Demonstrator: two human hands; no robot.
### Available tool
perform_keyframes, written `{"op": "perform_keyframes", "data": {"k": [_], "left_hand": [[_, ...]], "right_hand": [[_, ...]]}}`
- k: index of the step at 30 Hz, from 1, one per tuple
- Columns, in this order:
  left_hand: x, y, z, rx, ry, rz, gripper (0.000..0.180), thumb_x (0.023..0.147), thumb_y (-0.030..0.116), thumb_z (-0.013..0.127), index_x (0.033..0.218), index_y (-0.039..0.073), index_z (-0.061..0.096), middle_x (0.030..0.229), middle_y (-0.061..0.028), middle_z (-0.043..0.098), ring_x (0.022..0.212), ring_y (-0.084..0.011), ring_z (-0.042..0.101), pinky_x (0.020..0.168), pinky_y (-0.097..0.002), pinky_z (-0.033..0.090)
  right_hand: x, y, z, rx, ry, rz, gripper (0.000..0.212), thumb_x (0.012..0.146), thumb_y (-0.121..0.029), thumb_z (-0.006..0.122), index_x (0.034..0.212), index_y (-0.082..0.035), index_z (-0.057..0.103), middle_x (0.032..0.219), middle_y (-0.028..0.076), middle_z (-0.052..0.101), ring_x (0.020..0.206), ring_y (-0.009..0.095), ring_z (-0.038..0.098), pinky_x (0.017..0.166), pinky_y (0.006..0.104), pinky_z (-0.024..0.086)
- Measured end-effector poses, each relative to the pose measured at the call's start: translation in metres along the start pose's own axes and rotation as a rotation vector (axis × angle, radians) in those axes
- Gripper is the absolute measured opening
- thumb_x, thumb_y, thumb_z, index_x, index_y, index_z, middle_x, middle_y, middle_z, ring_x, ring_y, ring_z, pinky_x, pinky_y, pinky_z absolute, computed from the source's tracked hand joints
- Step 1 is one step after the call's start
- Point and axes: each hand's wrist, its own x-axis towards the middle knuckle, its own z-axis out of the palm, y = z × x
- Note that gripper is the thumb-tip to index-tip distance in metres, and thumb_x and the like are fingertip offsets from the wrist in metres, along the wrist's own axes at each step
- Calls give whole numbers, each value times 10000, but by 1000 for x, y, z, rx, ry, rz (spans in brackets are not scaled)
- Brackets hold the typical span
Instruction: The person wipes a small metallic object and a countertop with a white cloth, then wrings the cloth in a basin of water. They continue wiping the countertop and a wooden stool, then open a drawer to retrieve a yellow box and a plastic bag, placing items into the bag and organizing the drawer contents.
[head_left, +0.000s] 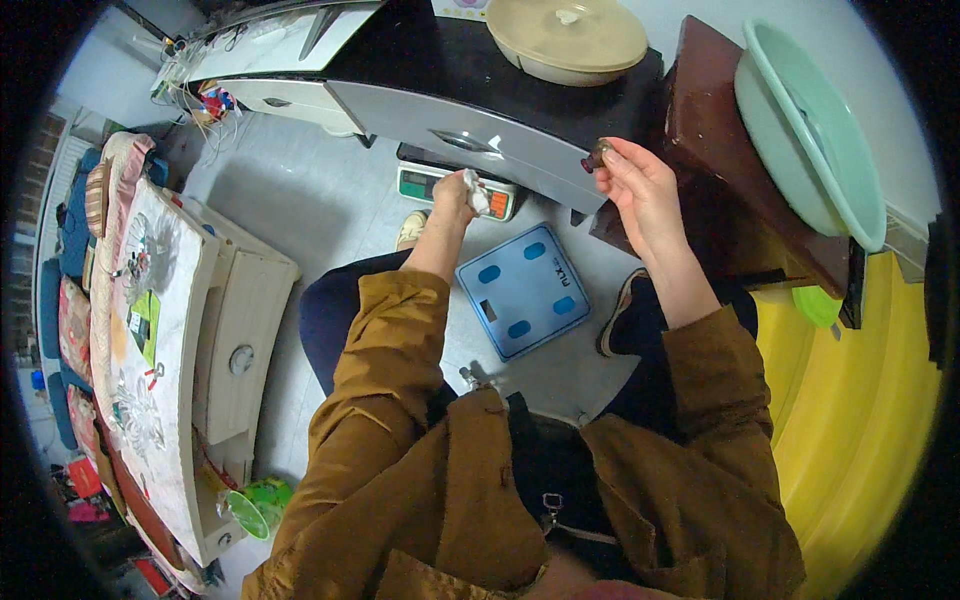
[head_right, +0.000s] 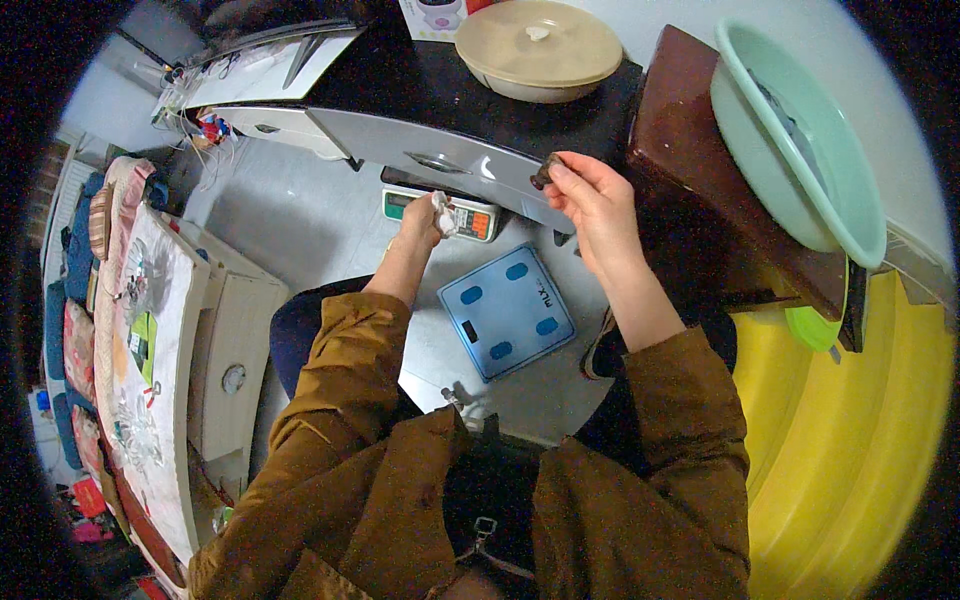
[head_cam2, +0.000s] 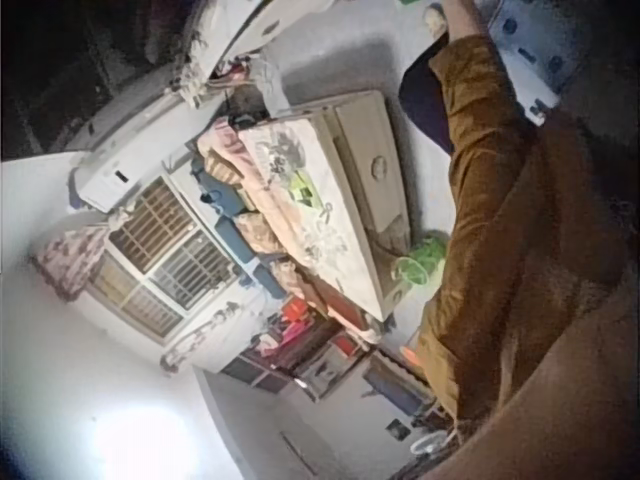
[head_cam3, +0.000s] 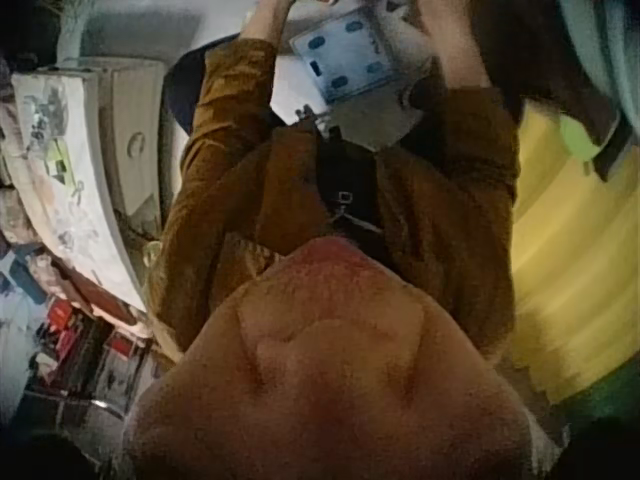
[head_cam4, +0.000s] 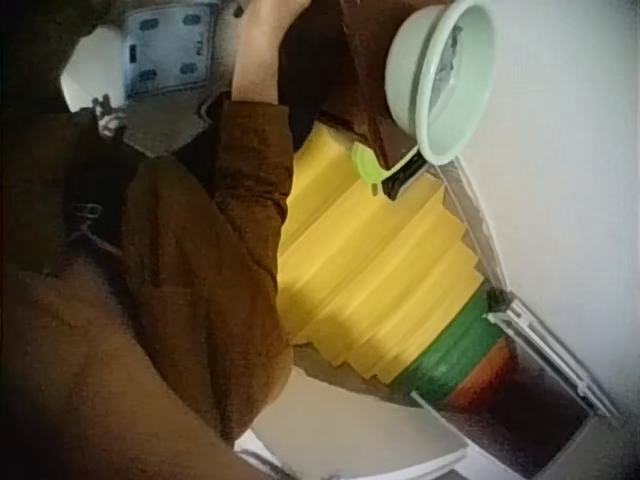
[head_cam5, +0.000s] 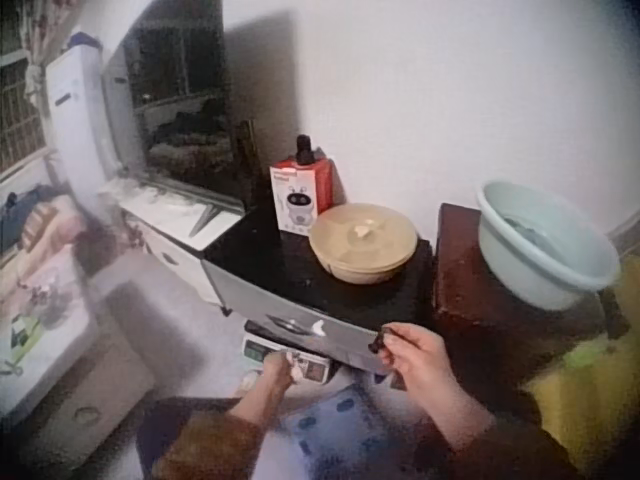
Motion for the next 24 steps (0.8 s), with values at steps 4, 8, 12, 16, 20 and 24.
{"op": "perform_keyframes", "data": {"k": [4,8,12,16,20,24], "left_hand": [[25,7,6,-316,44,104,212,945,169,399,1036,32,534,922,-102,575,803,-271,581,678,-446,523],[76,62,-24,-315,175,326,265,954,227,415,1098,16,484,1059,-129,546,961,-317,573,755,-499,522],[76,84,24,-407,262,616,349,974,248,407,1199,-17,432,1199,-151,499,1073,-320,527,877,-480,473],[117,105,-12,-140,291,797,439,992,290,357,1311,-10,383,1290,-182,453,1176,-294,452,1020,-386,346],[53,13,75,321,423,998,487,943,140,410,1377,-56,305,1415,-222,344,1322,-328,317,1104,-366,210],[-33,-62,117,339,137,942,557,901,52,416,1431,13,250,1504,-185,186,1403,-310,149,1139,-400,96]], "right_hand": [[-1,-5,-8,-85,21,19,271,870,-83,608,1103,54,582,918,80,623,758,116,563,687,235,459],[-3,-8,-2,-73,-31,29,246,871,-70,596,1085,50,589,907,68,614,756,114,551,686,231,453],[-6,-11,-15,-119,86,47,237,855,-50,587,1072,45,594,902,68,613,743,111,541,680,229,448],[2,-11,-2,-205,-7,133,258,848,-54,588,1089,38,588,941,69,611,793,109,558,713,235,465],[8,-5,-6,-180,-32,83,267,844,-57,591,1091,44,585,932,67,611,775,100,559,710,226,468],[26,2,9,-239,-25,52,275,829,-61,614,1081,48,587,908,66,613,725,100,548,673,221,451]]}}
